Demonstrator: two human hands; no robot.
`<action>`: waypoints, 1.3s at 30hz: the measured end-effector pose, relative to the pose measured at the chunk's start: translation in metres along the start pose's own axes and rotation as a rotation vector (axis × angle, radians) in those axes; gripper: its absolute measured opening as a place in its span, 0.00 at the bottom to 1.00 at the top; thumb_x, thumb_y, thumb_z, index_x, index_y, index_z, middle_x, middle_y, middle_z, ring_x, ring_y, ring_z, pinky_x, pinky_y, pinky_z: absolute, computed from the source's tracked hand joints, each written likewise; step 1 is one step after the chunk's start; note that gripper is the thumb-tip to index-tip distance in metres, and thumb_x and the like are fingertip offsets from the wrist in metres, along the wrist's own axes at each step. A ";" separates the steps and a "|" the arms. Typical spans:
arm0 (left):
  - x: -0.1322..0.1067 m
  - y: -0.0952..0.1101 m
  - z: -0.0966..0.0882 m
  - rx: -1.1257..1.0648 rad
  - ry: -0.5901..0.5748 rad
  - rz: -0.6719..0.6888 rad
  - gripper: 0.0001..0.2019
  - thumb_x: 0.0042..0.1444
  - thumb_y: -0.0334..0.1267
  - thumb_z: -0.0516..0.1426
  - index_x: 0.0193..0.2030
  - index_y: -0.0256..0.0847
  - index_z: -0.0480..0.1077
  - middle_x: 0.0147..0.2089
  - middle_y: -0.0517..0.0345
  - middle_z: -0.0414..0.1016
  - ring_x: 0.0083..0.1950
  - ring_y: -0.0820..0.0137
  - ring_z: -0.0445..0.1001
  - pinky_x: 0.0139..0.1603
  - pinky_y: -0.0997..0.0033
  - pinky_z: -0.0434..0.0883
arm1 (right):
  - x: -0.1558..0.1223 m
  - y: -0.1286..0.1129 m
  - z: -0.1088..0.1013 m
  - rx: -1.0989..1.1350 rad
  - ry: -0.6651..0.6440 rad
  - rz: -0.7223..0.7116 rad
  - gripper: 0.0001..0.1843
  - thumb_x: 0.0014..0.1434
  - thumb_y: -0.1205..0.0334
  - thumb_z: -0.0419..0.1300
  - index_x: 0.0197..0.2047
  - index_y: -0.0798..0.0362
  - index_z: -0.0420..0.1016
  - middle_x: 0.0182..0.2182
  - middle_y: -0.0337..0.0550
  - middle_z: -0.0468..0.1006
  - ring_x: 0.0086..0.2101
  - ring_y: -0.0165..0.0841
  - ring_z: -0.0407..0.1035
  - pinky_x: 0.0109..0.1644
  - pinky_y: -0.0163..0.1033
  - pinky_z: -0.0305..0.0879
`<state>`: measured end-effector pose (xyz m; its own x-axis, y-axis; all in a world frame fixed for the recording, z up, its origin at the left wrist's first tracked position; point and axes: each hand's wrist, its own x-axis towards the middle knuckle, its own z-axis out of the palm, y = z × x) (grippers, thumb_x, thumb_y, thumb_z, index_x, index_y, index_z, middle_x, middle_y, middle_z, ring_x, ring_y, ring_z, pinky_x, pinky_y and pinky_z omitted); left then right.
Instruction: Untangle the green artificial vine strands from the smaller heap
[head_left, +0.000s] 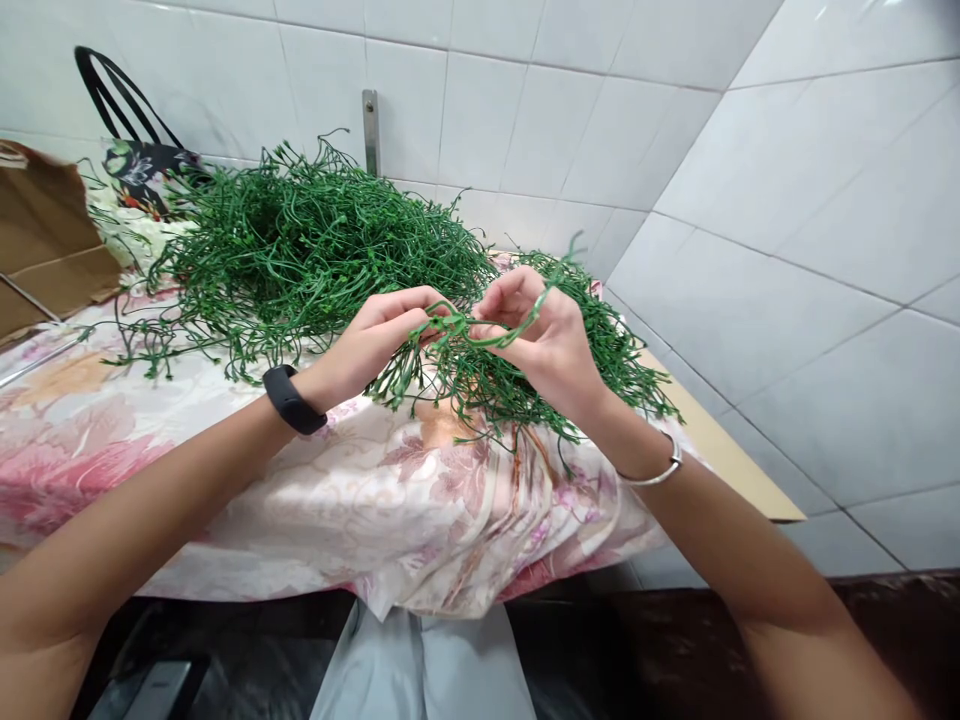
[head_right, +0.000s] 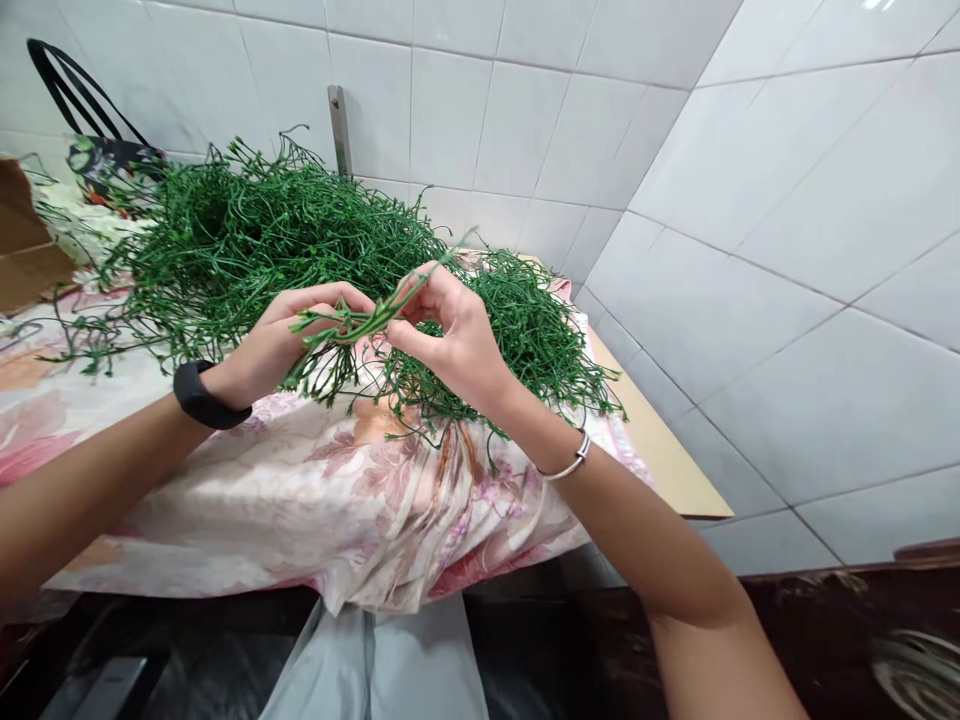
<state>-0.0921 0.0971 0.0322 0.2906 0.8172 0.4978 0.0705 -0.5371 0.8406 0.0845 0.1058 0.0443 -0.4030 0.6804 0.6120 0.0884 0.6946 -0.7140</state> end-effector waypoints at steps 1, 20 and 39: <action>0.000 0.000 0.000 0.009 0.004 -0.008 0.07 0.50 0.37 0.52 0.30 0.38 0.71 0.28 0.60 0.68 0.30 0.75 0.65 0.32 0.75 0.64 | 0.000 0.000 0.000 -0.011 -0.007 -0.006 0.10 0.47 0.62 0.61 0.32 0.53 0.63 0.29 0.37 0.68 0.31 0.25 0.66 0.37 0.33 0.66; -0.002 -0.004 -0.001 0.210 -0.124 0.101 0.12 0.47 0.45 0.59 0.30 0.37 0.70 0.30 0.57 0.72 0.32 0.73 0.67 0.32 0.74 0.63 | 0.005 0.003 -0.010 -0.141 -0.312 0.044 0.16 0.46 0.53 0.63 0.31 0.57 0.67 0.28 0.39 0.69 0.29 0.25 0.62 0.33 0.34 0.62; -0.005 0.006 -0.004 0.443 -0.407 0.180 0.10 0.51 0.42 0.56 0.31 0.35 0.69 0.32 0.56 0.73 0.34 0.73 0.69 0.35 0.75 0.63 | 0.001 -0.004 -0.014 -0.364 -0.642 -0.044 0.17 0.51 0.51 0.58 0.27 0.58 0.65 0.23 0.36 0.65 0.26 0.22 0.57 0.30 0.29 0.52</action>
<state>-0.0971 0.0912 0.0354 0.6684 0.6075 0.4292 0.3497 -0.7659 0.5395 0.0962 0.1070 0.0522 -0.8568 0.4573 0.2383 0.3117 0.8275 -0.4670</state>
